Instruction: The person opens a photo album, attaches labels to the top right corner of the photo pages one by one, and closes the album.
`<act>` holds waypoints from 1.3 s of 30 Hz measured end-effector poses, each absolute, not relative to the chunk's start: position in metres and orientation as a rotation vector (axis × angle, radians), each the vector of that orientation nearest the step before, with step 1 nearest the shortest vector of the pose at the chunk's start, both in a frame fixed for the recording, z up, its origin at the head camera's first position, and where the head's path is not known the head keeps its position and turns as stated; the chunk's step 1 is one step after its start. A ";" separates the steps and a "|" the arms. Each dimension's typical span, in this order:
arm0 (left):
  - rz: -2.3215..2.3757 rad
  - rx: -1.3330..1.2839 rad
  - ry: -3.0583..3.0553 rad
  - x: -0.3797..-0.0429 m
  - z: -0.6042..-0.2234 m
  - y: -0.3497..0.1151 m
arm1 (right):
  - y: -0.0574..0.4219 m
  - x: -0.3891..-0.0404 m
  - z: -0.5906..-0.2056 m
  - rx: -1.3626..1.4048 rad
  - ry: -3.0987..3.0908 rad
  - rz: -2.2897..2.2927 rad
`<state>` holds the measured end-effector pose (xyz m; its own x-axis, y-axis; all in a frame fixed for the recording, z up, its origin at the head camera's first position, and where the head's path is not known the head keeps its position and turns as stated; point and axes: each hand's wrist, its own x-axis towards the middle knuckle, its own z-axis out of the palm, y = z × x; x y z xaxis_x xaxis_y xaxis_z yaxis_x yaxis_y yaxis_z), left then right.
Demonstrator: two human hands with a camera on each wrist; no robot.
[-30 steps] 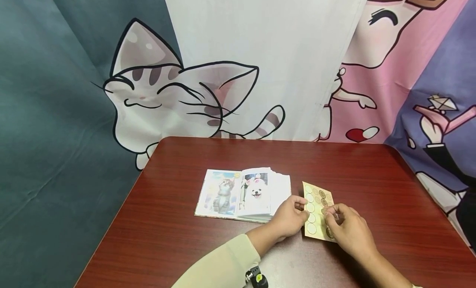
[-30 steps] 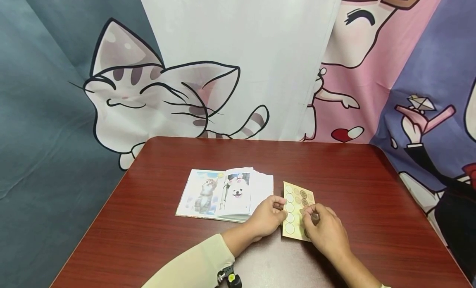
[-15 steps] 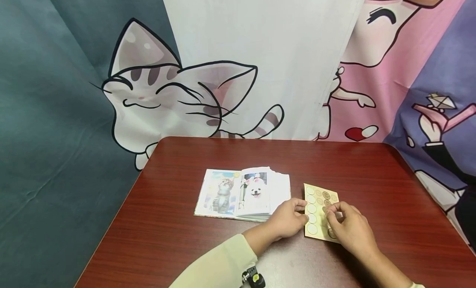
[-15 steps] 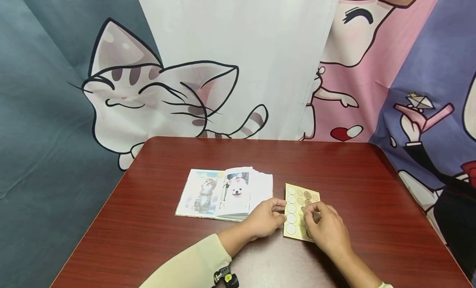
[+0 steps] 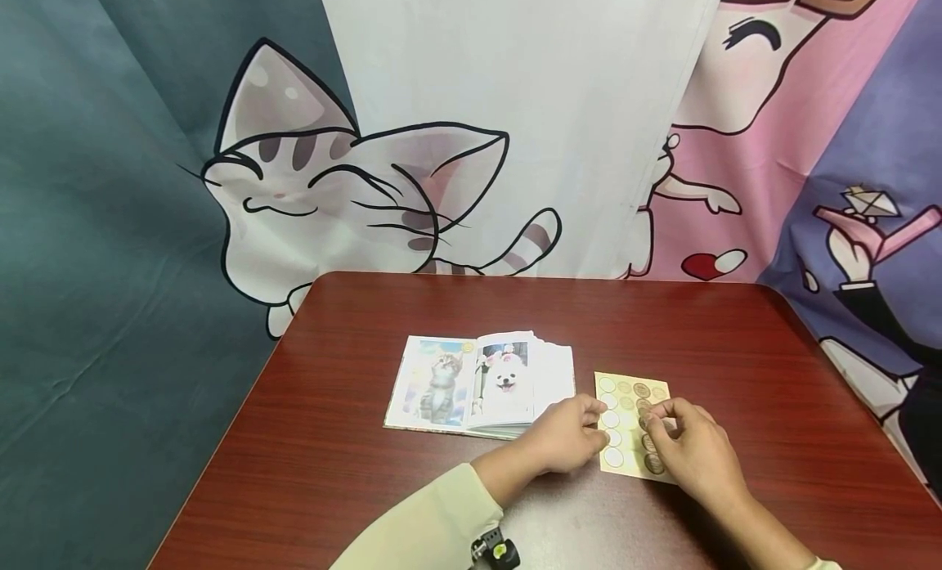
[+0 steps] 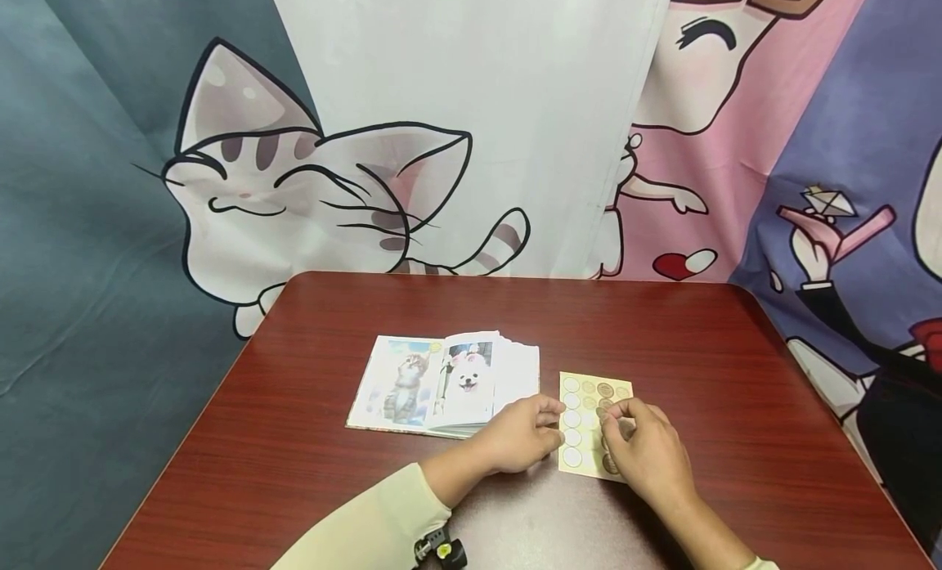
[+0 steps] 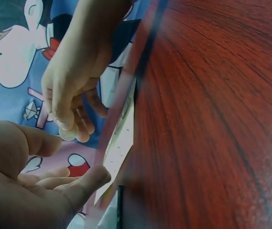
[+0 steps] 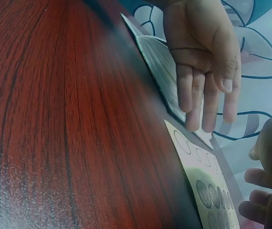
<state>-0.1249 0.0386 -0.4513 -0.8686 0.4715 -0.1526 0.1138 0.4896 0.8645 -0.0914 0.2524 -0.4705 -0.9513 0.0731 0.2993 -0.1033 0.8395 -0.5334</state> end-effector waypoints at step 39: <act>0.648 1.179 2.931 -0.109 -0.428 -0.062 | 0.256 -0.091 -0.467 0.026 -2.665 0.804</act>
<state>-0.1095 -0.0616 -0.4275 -0.7296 0.6467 0.2226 0.6802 0.6526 0.3337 -0.0907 0.2559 -0.4667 -0.9366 0.0840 0.3401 -0.1180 0.8384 -0.5321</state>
